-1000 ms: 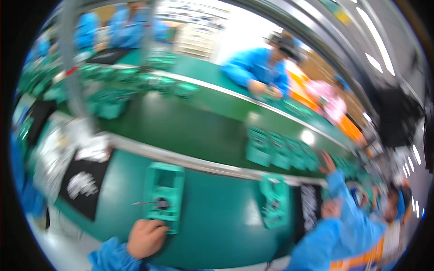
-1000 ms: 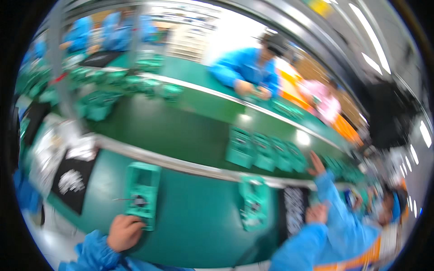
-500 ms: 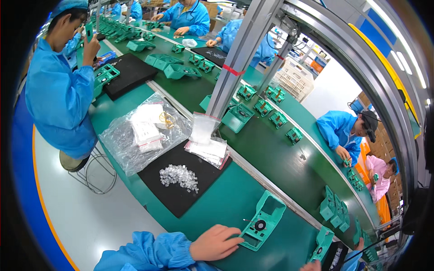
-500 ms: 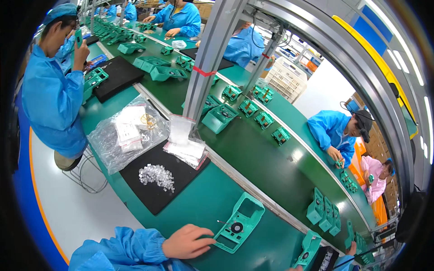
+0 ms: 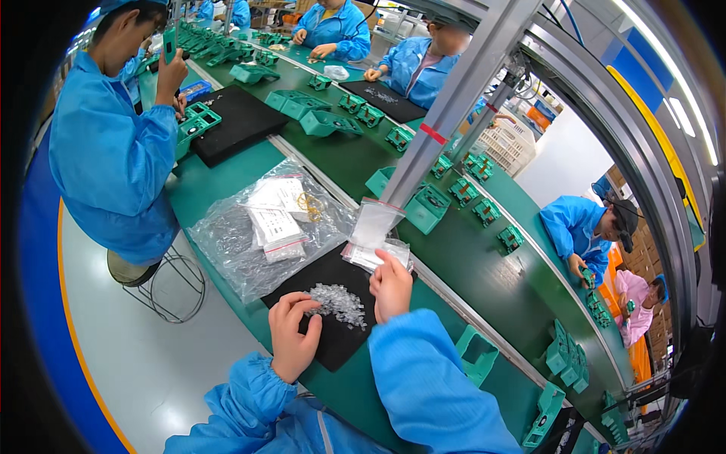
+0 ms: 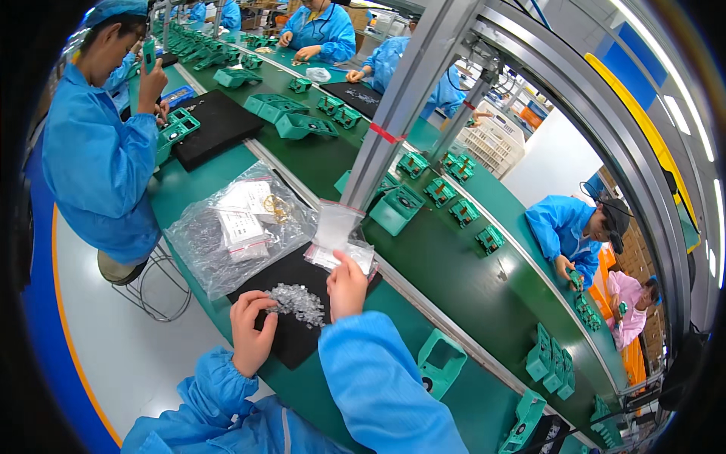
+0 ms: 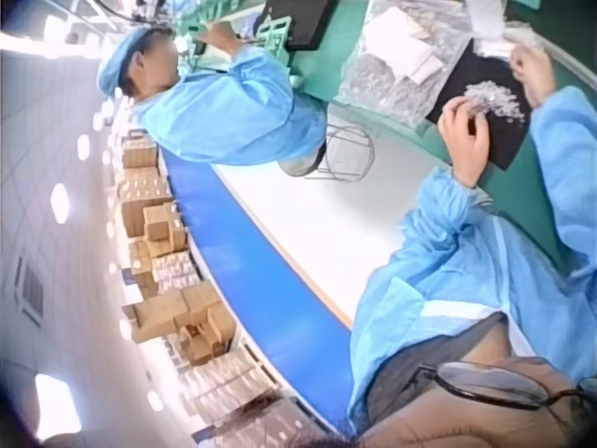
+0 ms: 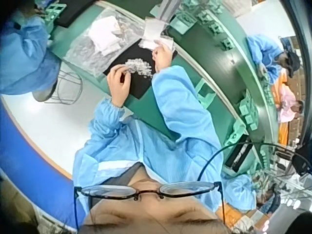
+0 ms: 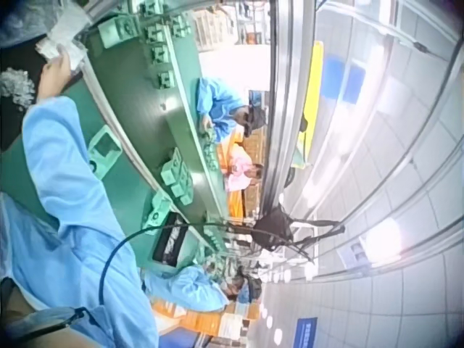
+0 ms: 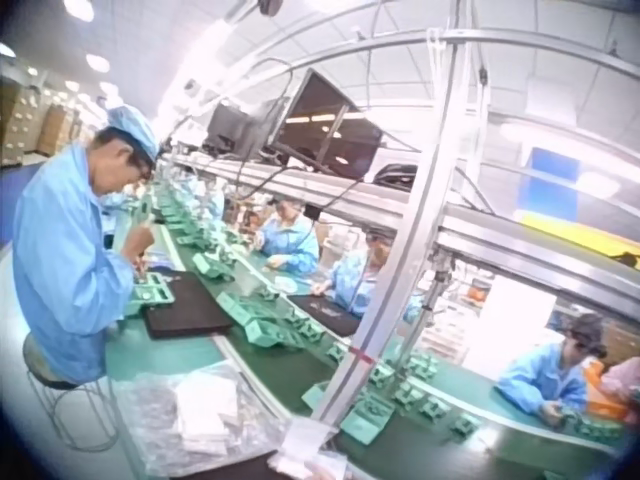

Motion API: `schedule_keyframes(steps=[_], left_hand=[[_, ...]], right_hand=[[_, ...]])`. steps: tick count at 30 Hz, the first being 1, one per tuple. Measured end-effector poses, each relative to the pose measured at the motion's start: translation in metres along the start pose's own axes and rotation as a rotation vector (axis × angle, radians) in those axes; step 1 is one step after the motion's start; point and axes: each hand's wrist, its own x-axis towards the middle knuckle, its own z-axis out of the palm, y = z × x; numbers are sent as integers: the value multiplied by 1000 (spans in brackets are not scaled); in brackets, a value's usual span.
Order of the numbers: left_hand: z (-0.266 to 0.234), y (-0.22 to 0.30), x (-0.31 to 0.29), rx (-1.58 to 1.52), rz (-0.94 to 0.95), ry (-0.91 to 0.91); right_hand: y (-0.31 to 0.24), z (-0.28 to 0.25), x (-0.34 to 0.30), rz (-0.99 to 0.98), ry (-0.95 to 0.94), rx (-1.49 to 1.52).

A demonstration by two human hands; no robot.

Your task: The person assembles electronic components into green plastic housings by hand, inserting electronic circuit boards, wires, and small black components, then securing them with screws.

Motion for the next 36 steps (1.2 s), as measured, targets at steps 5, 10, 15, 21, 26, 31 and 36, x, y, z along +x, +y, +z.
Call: schedule_keyframes(steps=[5, 10, 15, 21, 26, 31, 36], left_hand=[[-5, 2, -1, -17, -7, -11], [-3, -3, 0, -42, 15, -33], [-4, -4, -1, -65, 21, -50], [-2, -5, 0, -68, 40, -44], [-4, -3, 1, -67, 38, -43], [-8, -13, 20, 20, 52, -16], [-16, -23, 56, 339, 168, -83]], right_hand=[[31, 4, 35, -246, -84, -209], [35, -7, 37, -281, -175, -244], [35, -9, 36, -269, -223, -157], [31, -11, 33, -262, -320, -74], [24, -16, 33, -281, -464, -93], [8, -15, 29, -190, -507, -83], [-6, -11, 26, -215, -434, -19]])
